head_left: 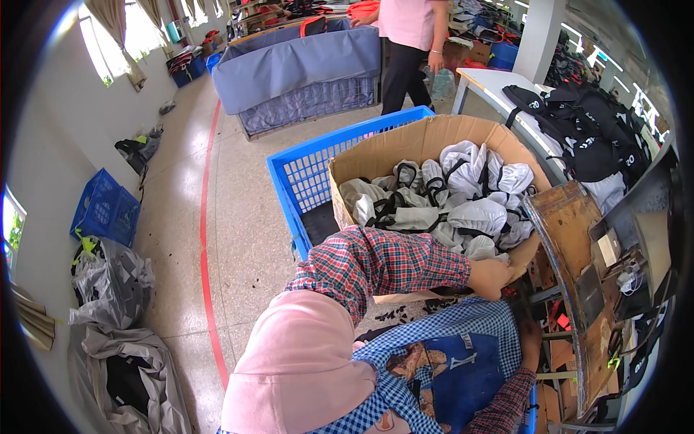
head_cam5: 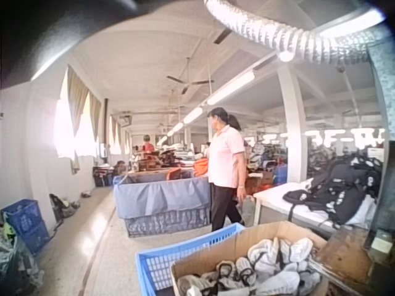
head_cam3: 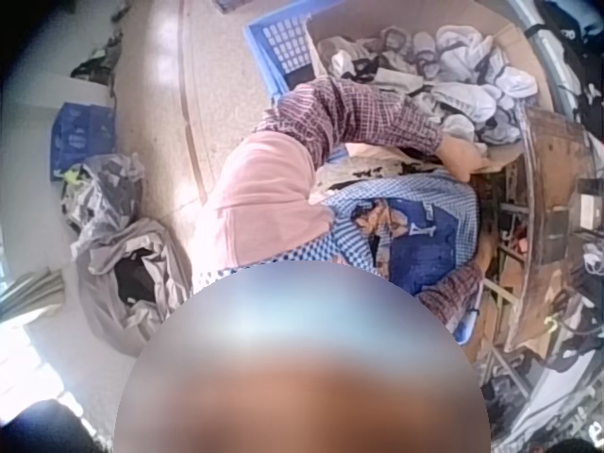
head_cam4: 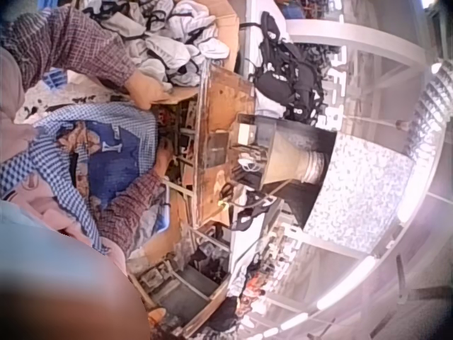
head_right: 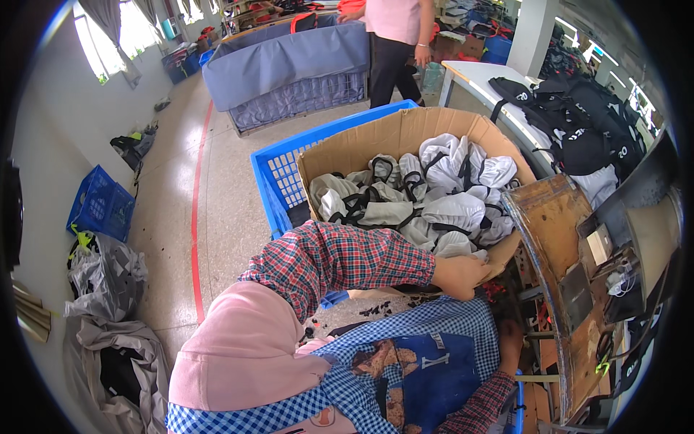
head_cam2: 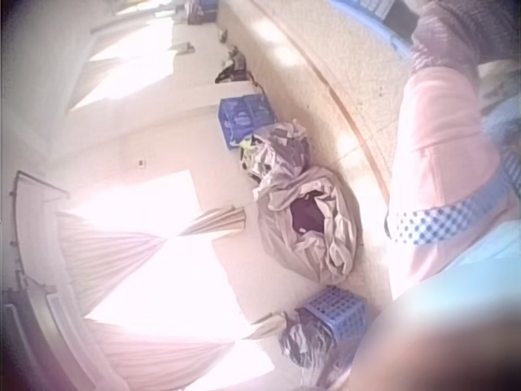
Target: Assembling garment components using a heat-sealing or specialized industrial press tool.
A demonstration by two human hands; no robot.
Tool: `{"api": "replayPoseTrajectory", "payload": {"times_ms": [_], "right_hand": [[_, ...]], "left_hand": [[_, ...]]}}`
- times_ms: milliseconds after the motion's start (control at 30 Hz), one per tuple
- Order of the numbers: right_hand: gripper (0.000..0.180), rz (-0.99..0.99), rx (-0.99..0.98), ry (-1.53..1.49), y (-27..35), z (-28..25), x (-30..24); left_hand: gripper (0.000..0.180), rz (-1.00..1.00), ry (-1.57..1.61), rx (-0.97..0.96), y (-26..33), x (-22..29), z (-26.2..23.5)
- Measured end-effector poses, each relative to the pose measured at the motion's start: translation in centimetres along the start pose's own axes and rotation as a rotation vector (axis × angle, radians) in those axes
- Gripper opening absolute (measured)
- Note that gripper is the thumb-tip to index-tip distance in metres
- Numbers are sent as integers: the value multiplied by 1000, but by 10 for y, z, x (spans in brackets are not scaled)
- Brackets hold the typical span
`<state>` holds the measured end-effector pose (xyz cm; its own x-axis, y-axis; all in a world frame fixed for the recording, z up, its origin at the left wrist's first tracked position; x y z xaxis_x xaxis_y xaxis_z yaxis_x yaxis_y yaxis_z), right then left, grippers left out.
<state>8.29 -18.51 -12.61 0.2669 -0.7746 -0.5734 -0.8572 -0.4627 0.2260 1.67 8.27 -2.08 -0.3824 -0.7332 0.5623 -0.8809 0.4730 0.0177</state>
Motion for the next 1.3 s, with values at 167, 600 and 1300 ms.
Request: {"api": "replayPoseTrajectory", "payload": {"times_ms": [167, 600, 1300], "right_hand": [[32, 9, 19, 9, 3, -1, 2], [33, 41, -7, -20, 3, -1, -9], [31, 45, 82, -6, 11, -8, -13]], "left_hand": [[45, -4, -3, -16, 1, 4, -1], [47, -21, -8, -7, 4, 3, -4], [46, -29, -24, -48, 5, 8, -7]]}}
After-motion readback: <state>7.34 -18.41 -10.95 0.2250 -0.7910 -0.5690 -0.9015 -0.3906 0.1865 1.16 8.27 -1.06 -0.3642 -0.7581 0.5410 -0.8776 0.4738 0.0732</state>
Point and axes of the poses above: each hand's wrist, its own y-axis away from the middle knuckle, its own z-axis out of the palm, x = y × z, the point moved 7 cm from there along -y, towards the middle knuckle, and after that the axes turned 9 degrees about -x, right-handed, at the moved point
